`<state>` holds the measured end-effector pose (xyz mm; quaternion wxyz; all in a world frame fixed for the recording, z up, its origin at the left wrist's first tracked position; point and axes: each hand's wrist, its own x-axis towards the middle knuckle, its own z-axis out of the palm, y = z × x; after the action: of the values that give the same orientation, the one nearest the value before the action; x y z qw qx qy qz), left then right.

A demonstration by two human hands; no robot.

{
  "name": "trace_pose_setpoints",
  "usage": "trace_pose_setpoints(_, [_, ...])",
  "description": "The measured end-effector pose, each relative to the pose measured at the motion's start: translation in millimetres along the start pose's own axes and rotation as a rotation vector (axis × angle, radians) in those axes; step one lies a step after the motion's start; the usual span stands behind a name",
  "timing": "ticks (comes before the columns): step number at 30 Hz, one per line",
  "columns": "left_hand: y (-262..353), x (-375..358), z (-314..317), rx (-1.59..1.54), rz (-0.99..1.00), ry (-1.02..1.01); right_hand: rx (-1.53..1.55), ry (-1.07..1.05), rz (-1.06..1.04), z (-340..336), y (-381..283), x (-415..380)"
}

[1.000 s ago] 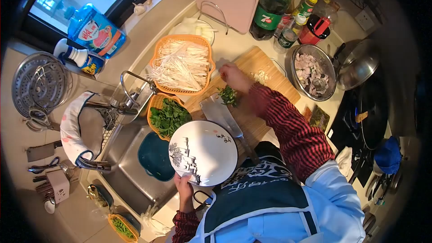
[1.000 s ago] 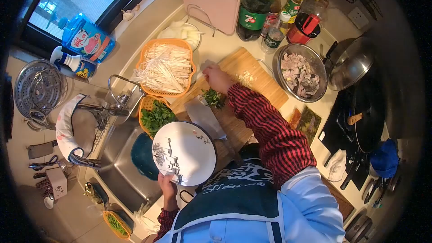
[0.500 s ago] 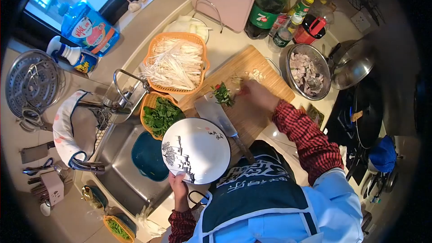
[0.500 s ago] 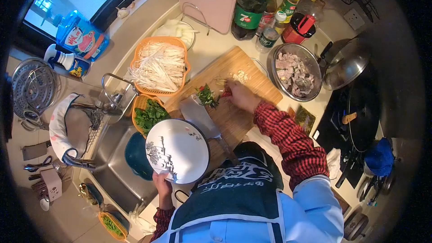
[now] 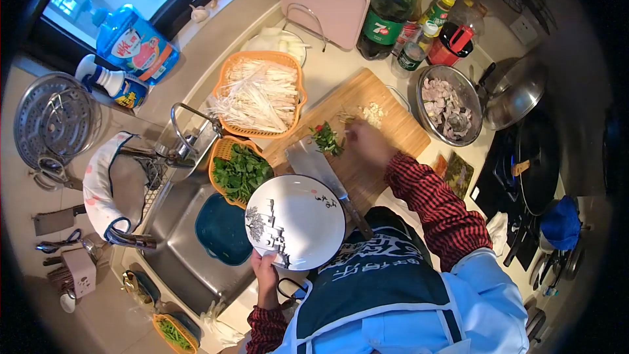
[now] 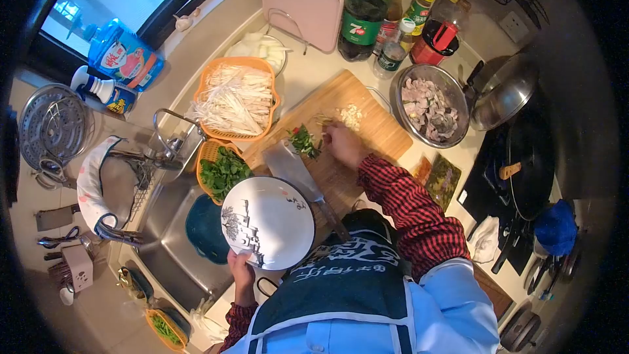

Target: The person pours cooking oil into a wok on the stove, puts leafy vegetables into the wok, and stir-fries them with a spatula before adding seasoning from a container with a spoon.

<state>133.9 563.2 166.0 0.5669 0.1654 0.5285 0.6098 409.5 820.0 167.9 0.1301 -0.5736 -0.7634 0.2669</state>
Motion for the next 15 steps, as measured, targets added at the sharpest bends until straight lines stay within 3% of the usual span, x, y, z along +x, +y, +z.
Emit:
trace_pose_setpoints(4, [2.3,-4.3,-2.8,0.013,-0.008,0.011,-0.012,0.108,-0.117,3.3,-3.8,0.6])
trace_pose_setpoints(7, [3.0,-10.8,-3.6,0.018,0.002,0.027,-0.064,0.017,-0.122,-9.0,-16.9,9.0])
trace_pose_setpoints(9, [6.8,-13.5,-1.3,-0.015,0.030,0.037,0.171,-0.097,-0.059,-24.7,-35.1,23.7])
trace_pose_setpoints(10, [5.9,-16.5,-3.8,-0.019,0.031,0.049,0.142,-0.039,-0.204,-18.5,-35.1,41.1])
trace_pose_setpoints(11, [3.9,-19.8,-6.8,-0.021,0.018,0.056,0.142,-0.050,-0.210,-14.1,-34.5,55.4])
trace_pose_setpoints(13, [2.7,-24.2,-15.4,-0.019,-0.002,0.066,0.012,-0.257,-0.517,-7.6,-48.0,78.8])
trace_pose_setpoints(15, [-0.3,-30.8,-25.0,-0.018,-0.003,0.079,-0.042,-0.349,-0.536,-0.1,-54.8,91.5])
